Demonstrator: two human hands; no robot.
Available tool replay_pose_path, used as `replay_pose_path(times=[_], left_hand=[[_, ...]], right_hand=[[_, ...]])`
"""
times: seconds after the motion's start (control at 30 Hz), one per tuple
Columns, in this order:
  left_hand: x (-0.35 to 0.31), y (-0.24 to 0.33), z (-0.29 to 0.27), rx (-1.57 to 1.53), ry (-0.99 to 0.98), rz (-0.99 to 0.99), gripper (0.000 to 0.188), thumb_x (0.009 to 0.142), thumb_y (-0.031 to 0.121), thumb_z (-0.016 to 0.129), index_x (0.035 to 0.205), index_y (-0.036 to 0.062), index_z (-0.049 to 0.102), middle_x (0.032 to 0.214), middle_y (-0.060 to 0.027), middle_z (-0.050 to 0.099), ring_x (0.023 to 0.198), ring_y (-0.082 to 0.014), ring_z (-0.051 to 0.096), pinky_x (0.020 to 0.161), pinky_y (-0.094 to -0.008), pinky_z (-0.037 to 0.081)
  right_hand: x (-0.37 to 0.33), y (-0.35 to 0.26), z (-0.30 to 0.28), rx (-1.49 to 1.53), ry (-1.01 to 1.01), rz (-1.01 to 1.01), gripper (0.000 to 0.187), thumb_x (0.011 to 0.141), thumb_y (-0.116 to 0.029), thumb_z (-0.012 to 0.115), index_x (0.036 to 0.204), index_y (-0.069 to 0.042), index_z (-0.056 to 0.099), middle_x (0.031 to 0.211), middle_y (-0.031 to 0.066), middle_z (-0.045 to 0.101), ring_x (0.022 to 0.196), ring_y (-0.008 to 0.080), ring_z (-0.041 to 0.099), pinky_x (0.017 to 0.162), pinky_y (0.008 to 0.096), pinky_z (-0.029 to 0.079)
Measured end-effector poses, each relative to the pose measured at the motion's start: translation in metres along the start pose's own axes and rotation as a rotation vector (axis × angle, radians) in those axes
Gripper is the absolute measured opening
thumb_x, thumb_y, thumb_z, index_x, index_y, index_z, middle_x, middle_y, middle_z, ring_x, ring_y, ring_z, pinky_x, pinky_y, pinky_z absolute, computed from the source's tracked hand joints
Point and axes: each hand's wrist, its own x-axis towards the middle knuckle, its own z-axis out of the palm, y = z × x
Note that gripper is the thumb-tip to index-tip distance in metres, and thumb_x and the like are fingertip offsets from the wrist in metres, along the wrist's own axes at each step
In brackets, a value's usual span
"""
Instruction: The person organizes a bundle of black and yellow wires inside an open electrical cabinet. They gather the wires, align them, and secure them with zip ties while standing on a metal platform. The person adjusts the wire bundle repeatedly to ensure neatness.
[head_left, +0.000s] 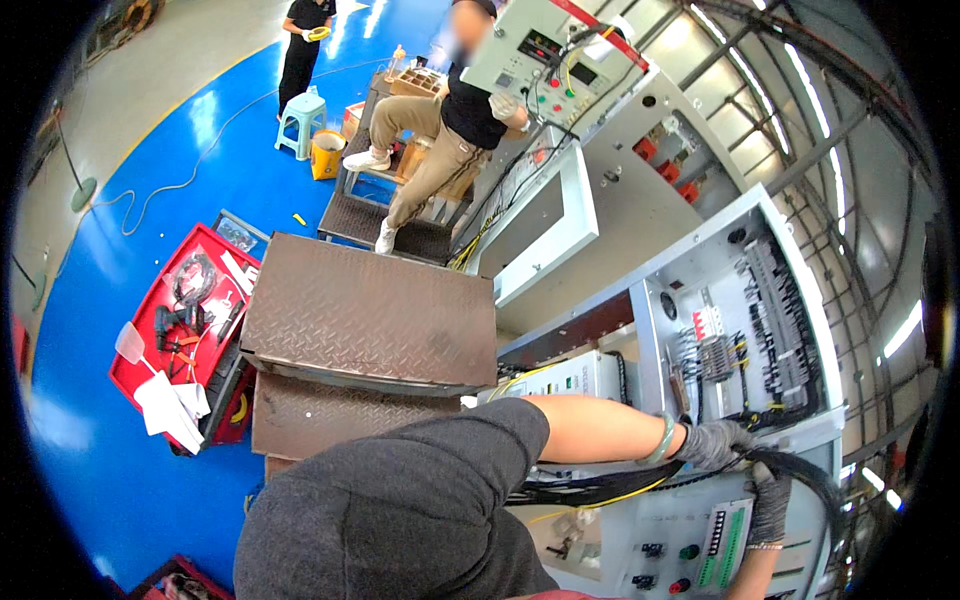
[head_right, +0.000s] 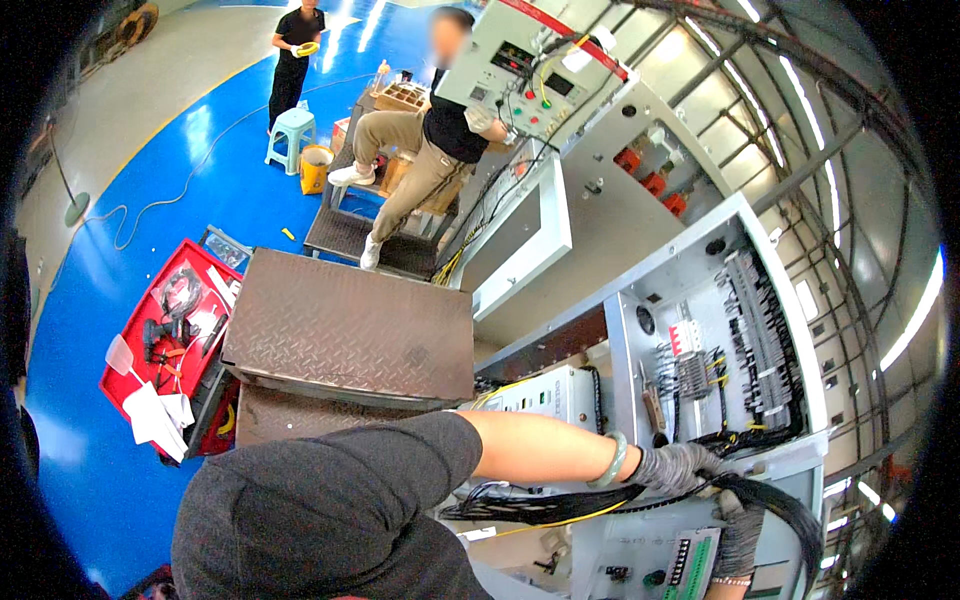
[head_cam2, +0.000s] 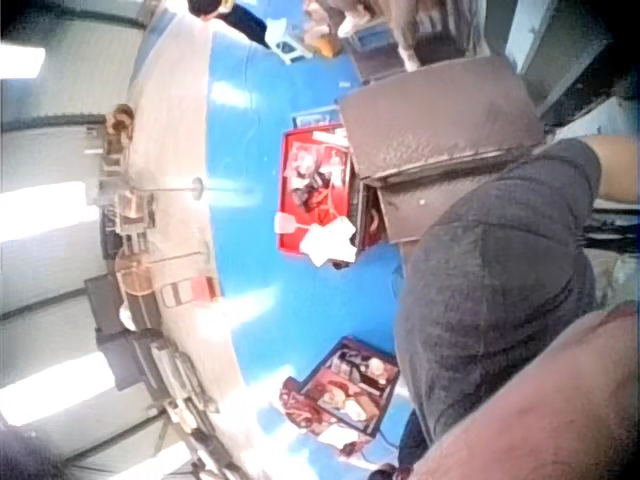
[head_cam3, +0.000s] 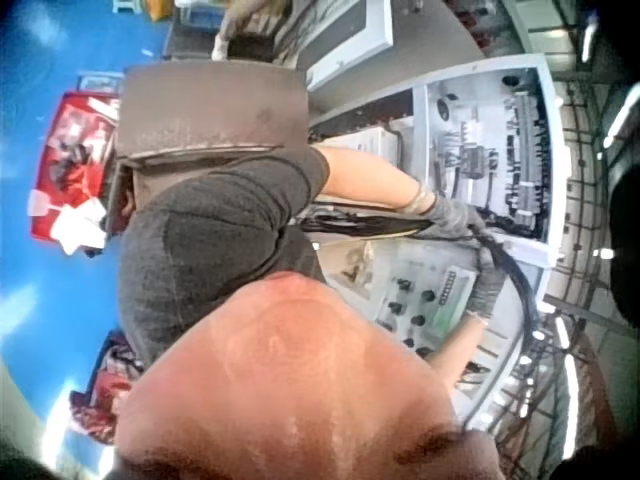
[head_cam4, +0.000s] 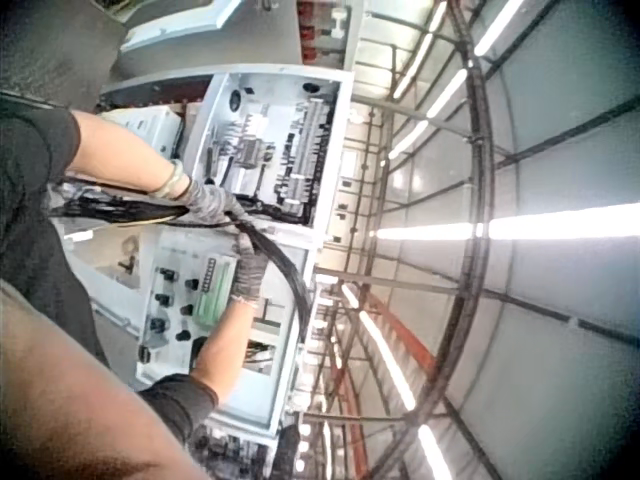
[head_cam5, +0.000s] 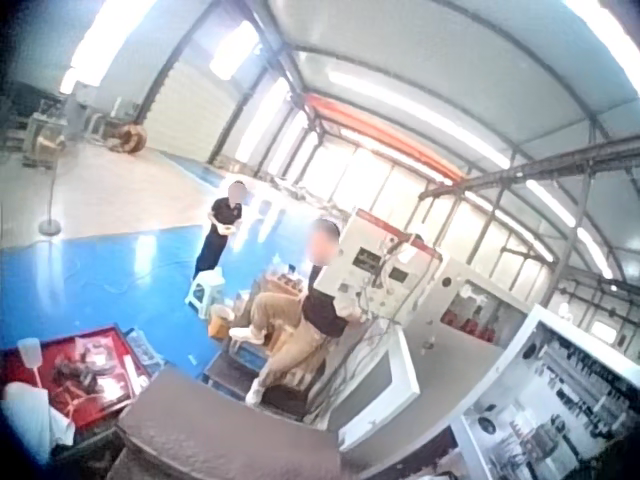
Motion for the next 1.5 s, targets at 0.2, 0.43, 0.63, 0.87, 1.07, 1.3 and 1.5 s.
replay_pose_path(times=[0.2,0.43,0.63,0.87,1.07,1.3,1.5], left_hand=[[-0.004,-0.007,0.014,-0.196,-0.006,-0.007,0.040,0.073,0.022,0.068,0.110,0.0099,0.061,0.092,-0.0132,0.064,0.083,-0.0256,0.060,0.072,-0.0362,0.047],[-0.068,-0.023,-0.033,0.361,0.134,0.143,0.040,0.082,0.026,0.055,0.117,0.0065,0.051,0.113,-0.0165,0.057,0.102,-0.0326,0.055,0.088,-0.0410,0.043],[-0.189,0.007,-0.220,0.329,0.624,-0.251,0.031,0.084,0.027,0.054,0.108,0.0078,0.056,0.078,-0.0124,0.062,0.075,-0.0214,0.061,0.070,-0.0372,0.048],[-0.263,0.102,-0.398,0.749,1.189,-0.286,0.059,0.076,0.022,0.060,0.130,0.0126,0.038,0.092,-0.0164,0.062,0.089,-0.0315,0.060,0.080,-0.0373,0.045],[-0.261,0.147,-0.452,0.858,1.149,-0.429,0.064,0.077,0.027,0.061,0.132,0.0074,0.034,0.122,-0.0210,0.051,0.110,-0.0357,0.052,0.093,-0.0402,0.041],[-0.254,0.127,-0.462,0.889,1.082,-0.365,0.069,0.076,0.021,0.065,0.136,0.0116,0.031,0.103,-0.0198,0.061,0.081,-0.0279,0.064,0.069,-0.0381,0.050],[-0.271,0.138,-0.438,0.759,1.071,-0.363,0.068,0.081,0.019,0.063,0.138,0.0110,0.028,0.106,-0.0233,0.060,0.084,-0.0304,0.064,0.065,-0.0395,0.052]], right_hand=[[0.001,-0.010,0.018,-0.042,0.162,0.017,0.036,0.080,-0.041,0.064,0.067,-0.009,0.054,0.052,0.0006,0.048,0.039,0.0103,0.042,0.036,0.0254,0.033],[-0.003,-0.013,0.022,0.004,0.214,0.055,0.031,0.080,-0.037,0.066,0.069,-0.014,0.049,0.053,-0.0017,0.045,0.037,0.0095,0.040,0.034,0.0247,0.031],[0.008,0.031,-0.005,-0.037,0.141,0.096,0.023,0.081,-0.030,0.065,0.078,-0.012,0.051,0.055,-0.0018,0.046,0.037,0.0097,0.040,0.034,0.0253,0.033],[0.021,0.042,-0.007,-0.084,0.128,-0.147,0.026,0.081,-0.032,0.065,0.075,-0.010,0.053,0.055,-0.0003,0.049,0.038,0.0108,0.043,0.035,0.0264,0.034],[0.019,0.026,0.001,-0.087,0.113,-0.093,0.029,0.079,-0.033,0.067,0.077,-0.008,0.054,0.060,0.0018,0.053,0.039,0.0134,0.046,0.036,0.0285,0.036],[0.007,0.017,0.012,-0.061,0.155,-0.075,0.032,0.079,-0.035,0.067,0.075,-0.005,0.055,0.056,0.0025,0.053,0.037,0.0147,0.047,0.036,0.0304,0.037],[-0.021,-0.022,0.012,-0.280,0.044,-0.118,0.054,0.083,-0.037,0.062,0.128,-0.013,0.046,0.074,0.0080,0.059,0.063,0.0174,0.052,0.066,0.0303,0.046]])
